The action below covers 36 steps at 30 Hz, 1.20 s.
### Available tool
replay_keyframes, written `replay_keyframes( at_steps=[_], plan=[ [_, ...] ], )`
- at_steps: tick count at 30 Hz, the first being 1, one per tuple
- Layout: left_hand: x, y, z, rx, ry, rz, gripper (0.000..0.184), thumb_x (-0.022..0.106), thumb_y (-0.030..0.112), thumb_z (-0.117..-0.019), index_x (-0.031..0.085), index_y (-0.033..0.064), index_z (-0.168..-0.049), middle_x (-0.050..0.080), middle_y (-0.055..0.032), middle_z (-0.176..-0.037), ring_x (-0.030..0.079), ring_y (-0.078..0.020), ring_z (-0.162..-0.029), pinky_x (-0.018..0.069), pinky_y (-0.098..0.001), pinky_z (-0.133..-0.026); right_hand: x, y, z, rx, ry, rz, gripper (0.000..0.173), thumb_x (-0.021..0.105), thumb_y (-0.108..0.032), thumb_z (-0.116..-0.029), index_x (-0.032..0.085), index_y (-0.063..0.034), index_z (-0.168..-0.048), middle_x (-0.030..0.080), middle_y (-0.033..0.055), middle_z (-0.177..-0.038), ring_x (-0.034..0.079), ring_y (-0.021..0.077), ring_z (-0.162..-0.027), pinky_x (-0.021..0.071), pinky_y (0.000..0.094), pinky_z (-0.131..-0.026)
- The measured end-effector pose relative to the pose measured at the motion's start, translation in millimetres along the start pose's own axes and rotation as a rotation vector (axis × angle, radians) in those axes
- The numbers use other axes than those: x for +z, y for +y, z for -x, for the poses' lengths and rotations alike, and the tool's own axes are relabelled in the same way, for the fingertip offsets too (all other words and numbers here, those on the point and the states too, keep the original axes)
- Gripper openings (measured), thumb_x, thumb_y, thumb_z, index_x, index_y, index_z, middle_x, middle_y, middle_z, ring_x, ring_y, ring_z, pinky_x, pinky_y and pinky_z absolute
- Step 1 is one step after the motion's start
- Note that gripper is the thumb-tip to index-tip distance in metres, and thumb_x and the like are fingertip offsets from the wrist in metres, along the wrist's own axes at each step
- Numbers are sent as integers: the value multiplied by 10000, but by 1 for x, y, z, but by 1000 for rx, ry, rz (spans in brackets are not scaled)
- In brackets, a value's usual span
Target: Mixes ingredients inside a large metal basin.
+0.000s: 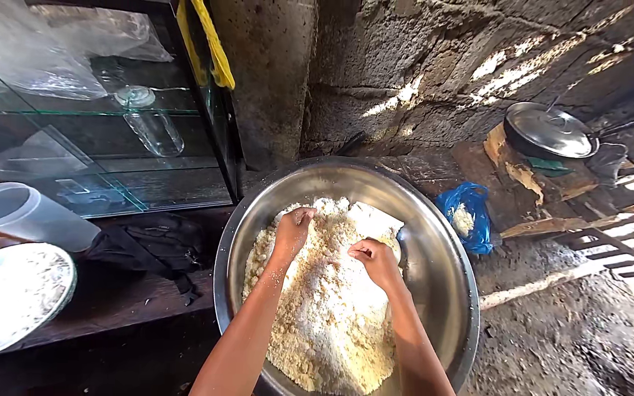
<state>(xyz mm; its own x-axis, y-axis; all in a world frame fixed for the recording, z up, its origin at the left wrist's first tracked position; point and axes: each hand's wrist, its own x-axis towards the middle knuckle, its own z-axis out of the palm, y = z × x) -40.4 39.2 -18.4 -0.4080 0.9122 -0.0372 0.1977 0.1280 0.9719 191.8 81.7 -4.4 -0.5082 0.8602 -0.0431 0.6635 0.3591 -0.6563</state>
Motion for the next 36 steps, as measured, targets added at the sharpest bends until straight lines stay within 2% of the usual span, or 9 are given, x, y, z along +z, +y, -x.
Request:
replay_keyframes(
  at_steps=[2,6,10,14,19,25,29,33,36],
  plan=[
    [0,1,0,-5,5,16,265,524,204,-1080,698,50,-1207,721,-117,-1155,679,-208,-1066,514,-442,-979,2,1,0,-27,-17,29,190,653,-213,-991,785,-92,-1053,736,72,-1000,686,152,-909,551,345,-876],
    [0,-2,0,-15,18,8,257,508,189,-1084,702,43,-1171,724,-117,-1118,681,-210,-1001,524,-438,-932,23,-11,-2,-81,-117,218,242,592,-144,-1021,762,-52,-1166,741,145,-1133,680,288,-1130,496,449,-1052],
    [0,-2,1,-21,7,36,270,483,192,-1094,693,37,-1164,720,-110,-1146,690,-213,-1030,541,-438,-947,28,-26,-3,-24,-176,356,211,557,-85,-1015,722,19,-1094,710,181,-1106,641,316,-1155,443,436,-1088],
    [-5,-1,0,-4,24,87,276,481,196,-1096,686,23,-1162,725,-100,-1142,702,-202,-1025,558,-422,-932,14,-19,0,64,-63,163,278,461,-146,-1069,639,10,-1215,692,180,-1108,671,295,-1063,516,460,-976],
    [-5,2,1,-3,42,113,272,484,201,-1095,677,25,-1169,734,-87,-1130,712,-180,-998,570,-389,-899,9,-10,-1,45,-38,138,199,600,-153,-1004,690,-42,-1142,709,116,-998,690,213,-898,559,401,-865],
    [-3,3,3,-13,31,109,268,487,199,-1094,674,23,-1172,732,-86,-1135,715,-178,-992,574,-385,-892,28,-19,-3,-12,-145,312,182,610,-50,-965,755,-11,-1068,672,177,-1125,646,310,-1103,505,444,-1015],
    [-7,0,2,-8,45,96,285,480,218,-1098,677,27,-1172,726,-90,-1147,703,-192,-1010,562,-409,-906,11,-14,0,-14,-66,145,187,540,-95,-1023,678,5,-1100,665,157,-1047,653,266,-976,531,424,-910],
    [-11,-2,0,-1,78,64,290,482,232,-1097,694,48,-1166,723,-105,-1140,688,-216,-1014,543,-452,-907,-37,4,13,56,-97,48,173,613,-148,-1004,701,-32,-1097,708,113,-998,677,198,-908,553,417,-870],
    [-13,0,-2,3,70,69,290,479,225,-1098,690,44,-1179,719,-106,-1153,684,-212,-1026,538,-448,-922,-92,29,34,140,256,139,211,631,-181,-994,716,-17,-1097,725,163,-1006,706,270,-924,574,503,-858]
  ],
)
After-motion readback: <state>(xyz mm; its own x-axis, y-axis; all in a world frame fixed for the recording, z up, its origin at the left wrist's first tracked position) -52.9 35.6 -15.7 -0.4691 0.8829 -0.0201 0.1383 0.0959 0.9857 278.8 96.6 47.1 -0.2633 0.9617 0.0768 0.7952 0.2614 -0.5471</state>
